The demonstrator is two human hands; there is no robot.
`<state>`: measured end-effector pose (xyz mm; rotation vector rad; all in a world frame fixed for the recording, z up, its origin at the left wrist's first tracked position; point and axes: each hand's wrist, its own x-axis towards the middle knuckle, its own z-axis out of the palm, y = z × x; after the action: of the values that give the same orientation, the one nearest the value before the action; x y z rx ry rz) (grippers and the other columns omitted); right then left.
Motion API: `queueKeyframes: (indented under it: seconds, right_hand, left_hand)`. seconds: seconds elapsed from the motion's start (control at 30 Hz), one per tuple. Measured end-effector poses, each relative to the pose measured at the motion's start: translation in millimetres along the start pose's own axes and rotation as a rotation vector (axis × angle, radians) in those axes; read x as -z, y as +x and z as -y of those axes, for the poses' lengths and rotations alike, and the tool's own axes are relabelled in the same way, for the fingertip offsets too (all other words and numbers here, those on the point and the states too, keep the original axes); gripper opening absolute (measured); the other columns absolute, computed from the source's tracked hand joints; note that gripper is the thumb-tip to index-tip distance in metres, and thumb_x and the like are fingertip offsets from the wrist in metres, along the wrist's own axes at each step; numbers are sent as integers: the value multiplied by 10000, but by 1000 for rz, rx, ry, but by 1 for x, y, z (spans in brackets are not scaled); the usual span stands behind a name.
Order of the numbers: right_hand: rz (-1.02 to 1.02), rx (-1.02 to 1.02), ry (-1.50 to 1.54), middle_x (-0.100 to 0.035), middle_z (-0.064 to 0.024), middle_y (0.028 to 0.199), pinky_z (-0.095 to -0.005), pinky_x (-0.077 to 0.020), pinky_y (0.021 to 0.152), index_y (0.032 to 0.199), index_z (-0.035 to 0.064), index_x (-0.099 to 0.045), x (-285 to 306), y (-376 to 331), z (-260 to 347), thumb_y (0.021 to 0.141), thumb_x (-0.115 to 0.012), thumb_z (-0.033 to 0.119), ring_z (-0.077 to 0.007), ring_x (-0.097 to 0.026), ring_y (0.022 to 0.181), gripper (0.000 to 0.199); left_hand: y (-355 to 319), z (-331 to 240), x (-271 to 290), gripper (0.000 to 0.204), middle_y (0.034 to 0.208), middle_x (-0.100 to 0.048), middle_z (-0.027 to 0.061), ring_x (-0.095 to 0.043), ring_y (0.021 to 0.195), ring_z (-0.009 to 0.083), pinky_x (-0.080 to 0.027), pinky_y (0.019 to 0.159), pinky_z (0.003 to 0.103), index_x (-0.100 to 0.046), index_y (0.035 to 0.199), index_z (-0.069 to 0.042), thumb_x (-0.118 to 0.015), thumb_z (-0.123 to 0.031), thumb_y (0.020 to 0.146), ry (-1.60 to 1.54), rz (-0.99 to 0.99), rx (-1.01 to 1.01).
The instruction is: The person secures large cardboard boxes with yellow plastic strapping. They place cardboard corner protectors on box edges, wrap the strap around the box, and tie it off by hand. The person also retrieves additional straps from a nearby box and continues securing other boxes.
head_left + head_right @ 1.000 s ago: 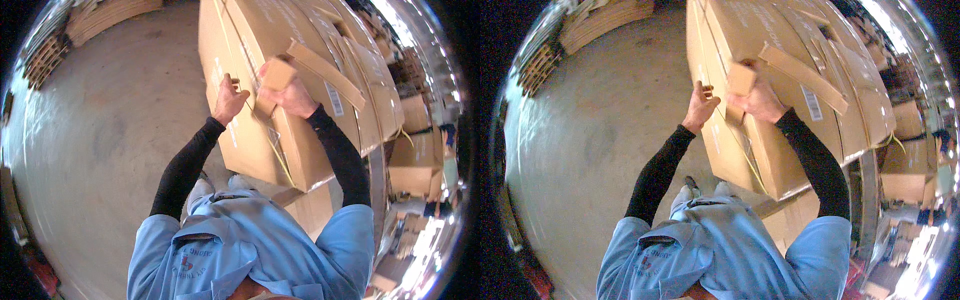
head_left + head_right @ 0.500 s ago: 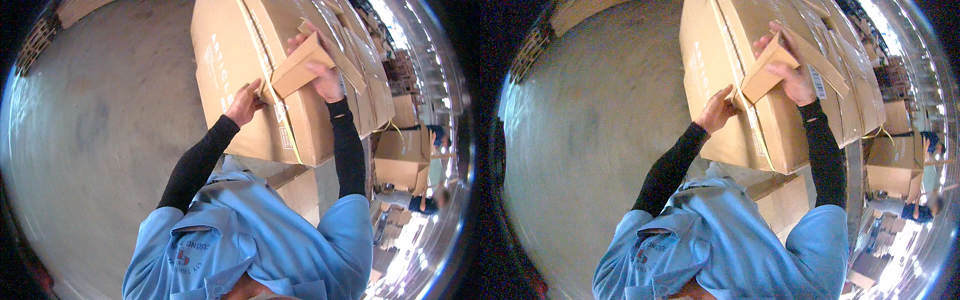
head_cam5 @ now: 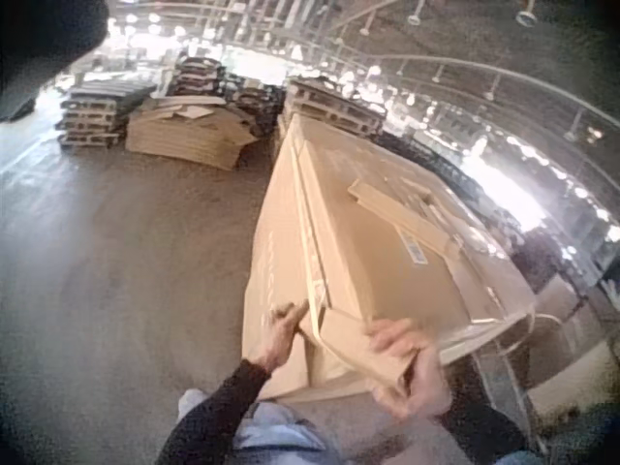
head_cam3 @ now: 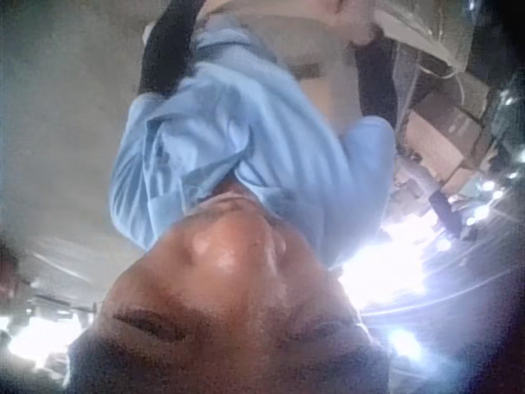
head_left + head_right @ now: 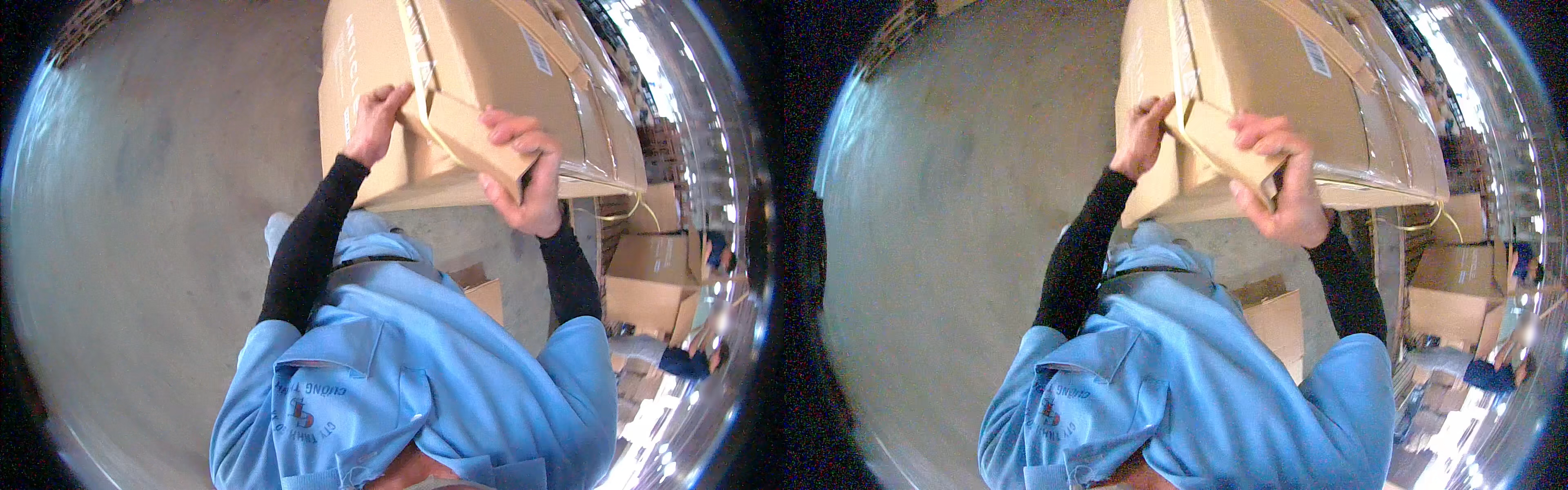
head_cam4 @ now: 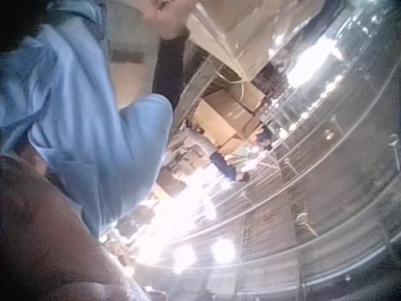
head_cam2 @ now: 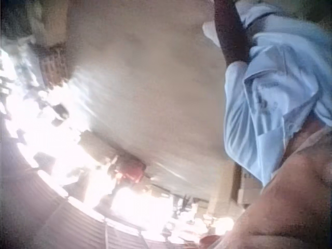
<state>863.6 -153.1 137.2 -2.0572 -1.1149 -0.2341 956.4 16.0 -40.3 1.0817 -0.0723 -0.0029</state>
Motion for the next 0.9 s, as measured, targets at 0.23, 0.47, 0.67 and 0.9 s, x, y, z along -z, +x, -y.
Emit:
queueKeyframes:
  seconds: [0.23,0.47,0.67,0.9]
  right_hand:
    - [300,-40,330,-472,-113,1083,-466,-356,1049,1065,116,-321,49,43,-10,746,-671,60,-329,-485,1207,476]
    - [632,63,386,-489,-87,1034,-436,-374,1025,1044,114,-345,63,67,-37,726,-710,174,-283,-513,1145,488]
    - [730,146,290,-516,-99,1136,-376,-384,1021,1175,53,-380,62,81,-31,740,-760,276,-244,-509,1153,619]
    - [458,124,-86,-340,-192,1498,-439,-231,1170,1454,74,-319,146,106,-72,673,-825,534,-329,-263,1432,1038]
  left_hand:
    - [-83,4,-18,385,601,-453,-70,-390,569,41,-291,501,250,-573,636,-84,-631,-320,935,-110,-320,-26]
    - [-133,13,-37,470,578,-535,-3,-510,533,91,-419,490,267,-634,697,0,-572,-379,968,109,-370,7]
    - [-155,-28,-19,484,558,-588,180,-580,473,288,-454,487,399,-694,736,4,-574,-416,943,1065,-258,-88]
    - [-93,-54,-29,598,1413,-469,229,-420,1344,276,-332,1088,434,-467,1390,-43,-470,-451,954,299,-442,-469]
